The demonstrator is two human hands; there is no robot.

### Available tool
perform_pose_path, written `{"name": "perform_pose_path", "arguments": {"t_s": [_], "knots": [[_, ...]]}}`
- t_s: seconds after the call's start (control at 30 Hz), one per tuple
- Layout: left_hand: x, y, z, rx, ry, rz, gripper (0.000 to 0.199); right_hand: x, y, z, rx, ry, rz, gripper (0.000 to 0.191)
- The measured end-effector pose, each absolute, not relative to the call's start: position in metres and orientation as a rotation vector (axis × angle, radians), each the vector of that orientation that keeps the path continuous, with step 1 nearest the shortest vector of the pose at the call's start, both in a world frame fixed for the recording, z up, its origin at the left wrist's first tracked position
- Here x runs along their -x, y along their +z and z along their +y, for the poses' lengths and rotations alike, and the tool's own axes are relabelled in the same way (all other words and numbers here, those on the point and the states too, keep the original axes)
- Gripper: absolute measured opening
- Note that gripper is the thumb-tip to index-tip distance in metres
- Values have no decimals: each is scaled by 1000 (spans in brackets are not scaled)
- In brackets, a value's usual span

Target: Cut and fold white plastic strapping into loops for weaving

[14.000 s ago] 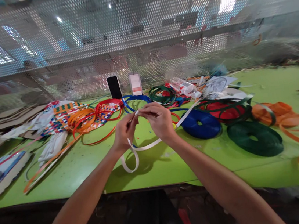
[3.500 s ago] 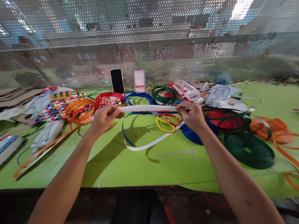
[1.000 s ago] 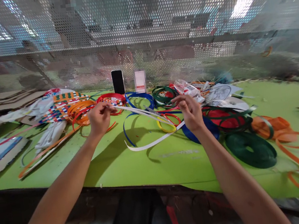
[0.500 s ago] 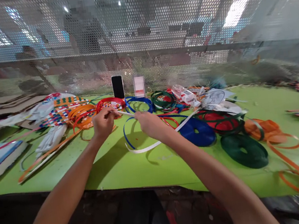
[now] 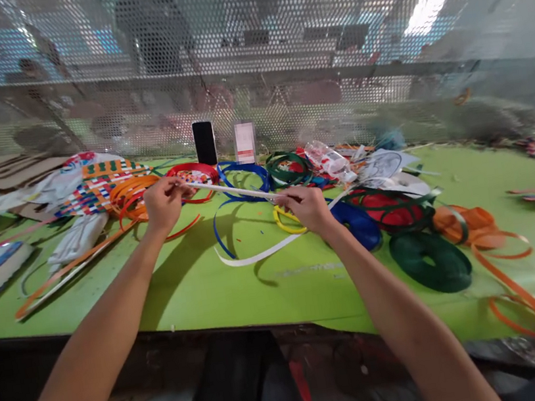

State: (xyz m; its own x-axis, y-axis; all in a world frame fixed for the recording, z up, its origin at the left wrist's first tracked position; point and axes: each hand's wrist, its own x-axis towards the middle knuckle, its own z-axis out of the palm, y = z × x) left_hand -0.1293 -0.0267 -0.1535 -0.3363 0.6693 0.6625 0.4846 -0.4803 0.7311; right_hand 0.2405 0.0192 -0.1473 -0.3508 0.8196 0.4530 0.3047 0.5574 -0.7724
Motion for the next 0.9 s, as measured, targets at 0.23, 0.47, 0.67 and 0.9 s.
{"name": "perform_pose_path", "arguments": {"t_s": [0.23,0.47,0.67,0.9], "knots": [[134,-157,-24,-1641,1939,1487,21,-237,-141,11,863,722,-1742,25],[133,-158,-24,-1573,1848,1409,34,-235,-137,13,794,891,-1632,25],[127,-154,-30,-1563,1762,1404,42,-229,-137,12,730,943,-1498,35],[118,-151,-33,-1495,1670,1332,49,-234,-134,14,681,897,-1408,30]]}}
